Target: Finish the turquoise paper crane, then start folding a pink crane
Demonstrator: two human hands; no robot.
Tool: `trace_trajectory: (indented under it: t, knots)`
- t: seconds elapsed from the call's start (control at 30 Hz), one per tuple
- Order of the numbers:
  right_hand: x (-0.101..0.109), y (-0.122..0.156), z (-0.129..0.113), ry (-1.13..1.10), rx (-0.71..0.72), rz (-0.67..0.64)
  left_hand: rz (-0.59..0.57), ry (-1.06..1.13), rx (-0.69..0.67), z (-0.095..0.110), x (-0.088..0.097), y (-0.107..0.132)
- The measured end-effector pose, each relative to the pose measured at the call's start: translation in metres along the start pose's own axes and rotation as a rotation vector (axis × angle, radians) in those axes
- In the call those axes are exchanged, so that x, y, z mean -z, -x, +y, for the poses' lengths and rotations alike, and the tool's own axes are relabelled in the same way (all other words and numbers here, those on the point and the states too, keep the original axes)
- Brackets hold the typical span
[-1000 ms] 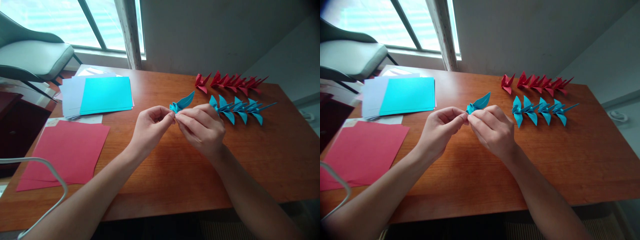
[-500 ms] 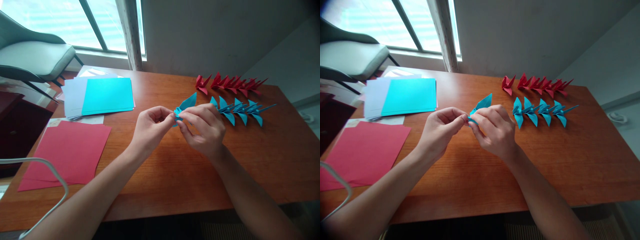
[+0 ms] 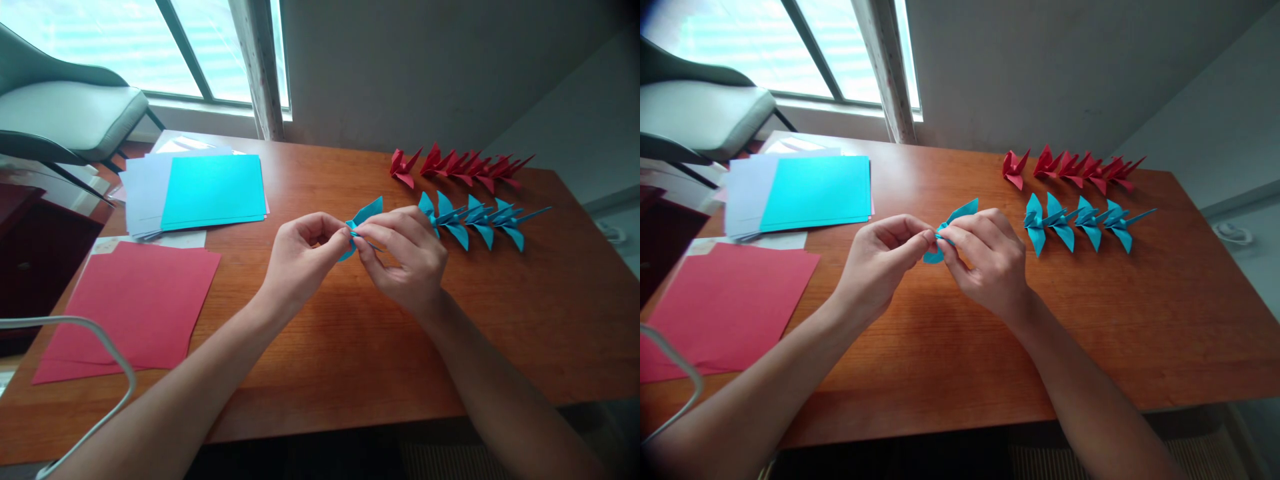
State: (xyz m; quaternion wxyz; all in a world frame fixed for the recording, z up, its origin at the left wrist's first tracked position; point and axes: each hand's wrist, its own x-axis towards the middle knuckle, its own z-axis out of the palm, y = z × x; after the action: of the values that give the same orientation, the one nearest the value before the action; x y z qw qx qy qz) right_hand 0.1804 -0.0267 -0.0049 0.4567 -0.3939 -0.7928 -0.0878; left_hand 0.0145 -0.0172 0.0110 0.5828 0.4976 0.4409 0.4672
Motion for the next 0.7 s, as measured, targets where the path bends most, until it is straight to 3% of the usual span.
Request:
trace_trajectory:
  t: [0.7]
  knots:
    - [0.0010, 0.0020, 0.0049, 0.029, 0.054, -0.051, -0.032, -0.066, -0.014, -0.0011, 0.0009, -0.0005]
